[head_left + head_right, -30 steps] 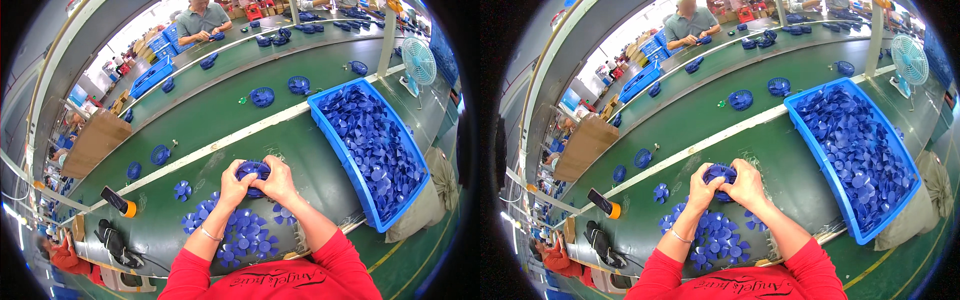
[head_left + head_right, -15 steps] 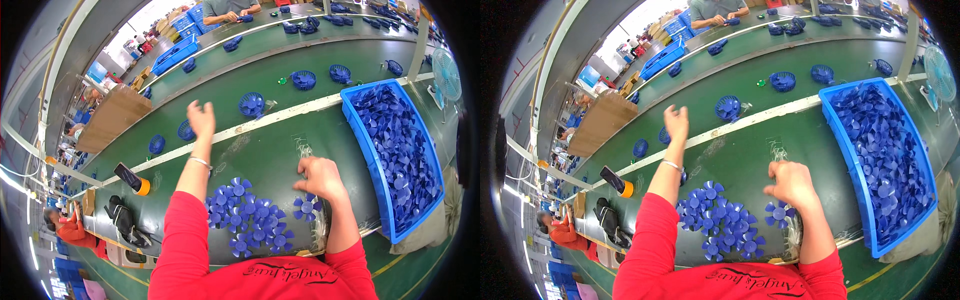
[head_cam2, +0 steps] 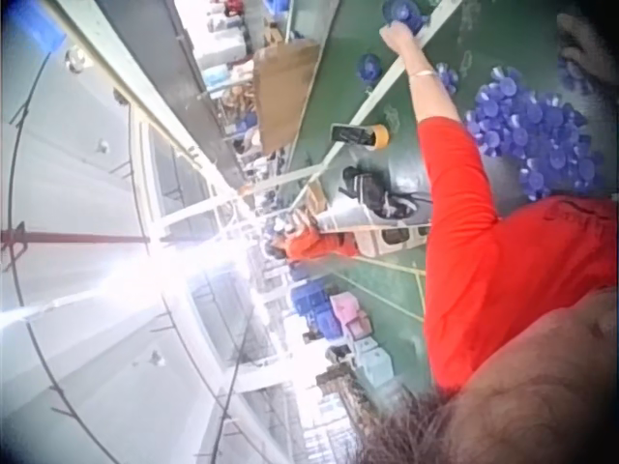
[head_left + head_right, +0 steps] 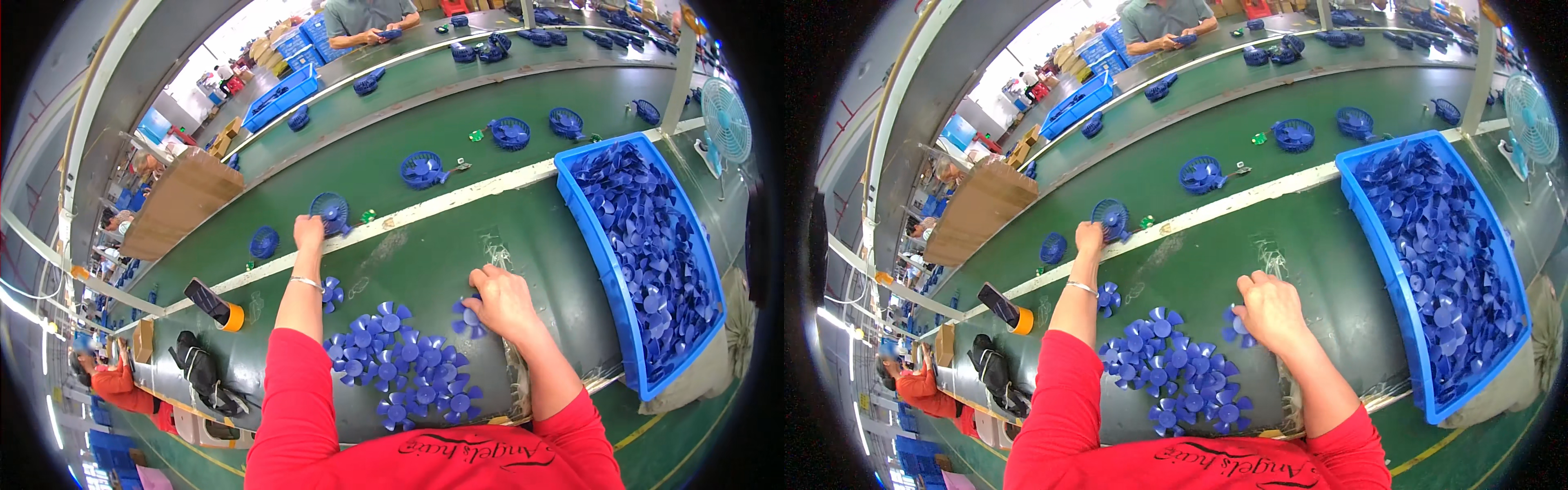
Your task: Assembling blue plastic fan components on a factory production line.
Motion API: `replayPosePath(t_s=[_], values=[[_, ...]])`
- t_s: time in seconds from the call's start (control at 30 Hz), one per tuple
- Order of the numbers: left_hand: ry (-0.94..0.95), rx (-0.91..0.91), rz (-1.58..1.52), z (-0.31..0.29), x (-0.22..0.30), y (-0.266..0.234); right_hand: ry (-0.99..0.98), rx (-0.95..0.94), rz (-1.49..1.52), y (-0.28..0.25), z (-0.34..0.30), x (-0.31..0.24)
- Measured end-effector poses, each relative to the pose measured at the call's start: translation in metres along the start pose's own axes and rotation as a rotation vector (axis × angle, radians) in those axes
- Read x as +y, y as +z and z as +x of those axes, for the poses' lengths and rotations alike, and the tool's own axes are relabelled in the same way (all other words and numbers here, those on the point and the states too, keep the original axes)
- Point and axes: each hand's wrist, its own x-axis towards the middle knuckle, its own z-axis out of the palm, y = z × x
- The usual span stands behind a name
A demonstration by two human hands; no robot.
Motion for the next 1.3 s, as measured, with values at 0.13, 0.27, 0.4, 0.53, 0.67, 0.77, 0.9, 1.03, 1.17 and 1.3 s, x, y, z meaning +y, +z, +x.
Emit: replayPosePath(t_s=[0.13,0.27,0.4,0.53,0.67,0.77,0.9,1.03,1.17,1.3], values=[[-0.012,-0.127,-0.534,-0.057,0.053,-0.006,-0.063,-0.114,0.037,-0.021,-0.004,0.004],[-0.041,-0.371,-0.828,-0.119,0.078,-0.038,-0.132,-0.258,0.010,-0.020,-0.007,-0.002],[-0.169,-0.497,-1.128,-0.164,0.074,-0.063,-0.140,-0.239,0.029,-0.009,0.000,-0.006],[-0.249,-0.477,-1.316,-0.206,0.079,-0.086,-0.151,-0.103,0.077,-0.009,-0.003,-0.011],[-0.311,-0.550,-1.410,-0.233,0.059,-0.088,-0.202,-0.117,0.072,0.008,-0.001,-0.008],[-0.323,-0.535,-1.468,-0.251,0.054,-0.090,-0.218,-0.076,0.020,0.015,-0.003,-0.003],[-0.280,-0.558,-1.469,-0.255,0.048,-0.090,-0.169,-0.084,-0.063,0.007,-0.004,-0.011],[-0.259,-0.562,-1.448,-0.256,0.052,-0.090,-0.059,-0.002,-0.110,0.014,0.002,-0.013],[-0.231,-0.583,-1.406,-0.264,0.059,-0.083,0.026,0.207,-0.035,0.017,0.009,-0.002],[-0.197,-0.649,-1.368,-0.278,0.068,-0.075,-0.266,0.452,0.295,0.004,0.009,-0.031]])
